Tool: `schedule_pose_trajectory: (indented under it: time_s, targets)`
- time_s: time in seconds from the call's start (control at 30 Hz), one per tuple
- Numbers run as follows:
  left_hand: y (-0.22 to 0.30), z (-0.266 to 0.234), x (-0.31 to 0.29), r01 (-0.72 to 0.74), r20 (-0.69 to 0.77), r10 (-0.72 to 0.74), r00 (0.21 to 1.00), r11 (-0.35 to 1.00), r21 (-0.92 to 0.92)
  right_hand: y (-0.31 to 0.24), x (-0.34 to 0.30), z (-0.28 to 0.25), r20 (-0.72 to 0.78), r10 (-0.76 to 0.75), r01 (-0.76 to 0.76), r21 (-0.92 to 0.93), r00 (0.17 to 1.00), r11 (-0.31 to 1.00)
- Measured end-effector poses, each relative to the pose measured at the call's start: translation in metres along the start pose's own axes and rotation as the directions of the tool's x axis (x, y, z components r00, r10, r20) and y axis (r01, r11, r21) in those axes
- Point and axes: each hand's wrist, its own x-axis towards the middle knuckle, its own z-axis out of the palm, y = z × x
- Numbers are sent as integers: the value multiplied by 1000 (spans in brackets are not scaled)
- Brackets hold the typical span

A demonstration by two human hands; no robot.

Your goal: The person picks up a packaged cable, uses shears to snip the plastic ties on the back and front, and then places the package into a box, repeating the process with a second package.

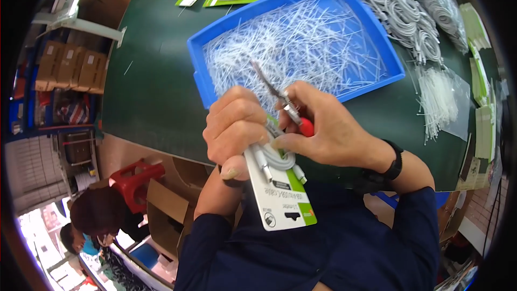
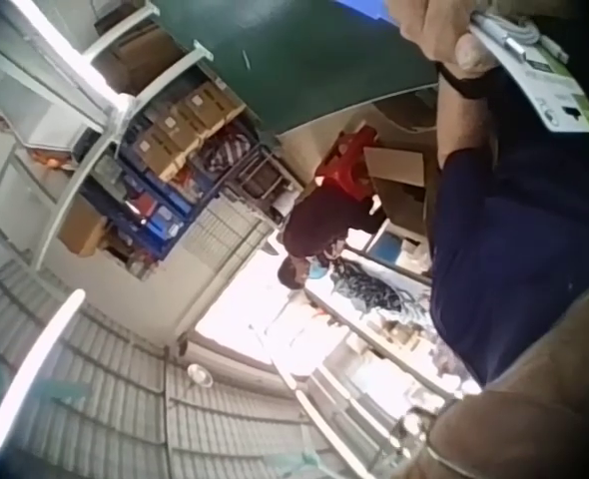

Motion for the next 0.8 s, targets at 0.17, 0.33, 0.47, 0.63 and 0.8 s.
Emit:
schedule_pose_trajectory:
  time_s: [0.17,0.33,0.47,0.63,0.8]
  targets:
    - [10,8,0,49,87,-60,994,991,128,7,-1,-1,-76,-115,104,-135,990,985]
    - [-14,-19,-8,-98,80,101,992,995,-35,6,1,20,-196,-310,305,-56,930,951]
    - [-47,38,-2,-132,48,155,987,937,-325,16,0,20,-281,-344,309,-163,896,937]
    - [-49,81,11,-105,96,195,976,810,-577,32,-8,15,-395,-399,269,-344,827,899]
    - [-54,101,17,-17,181,194,964,726,-687,42,-29,6,-437,-402,298,-288,805,910]
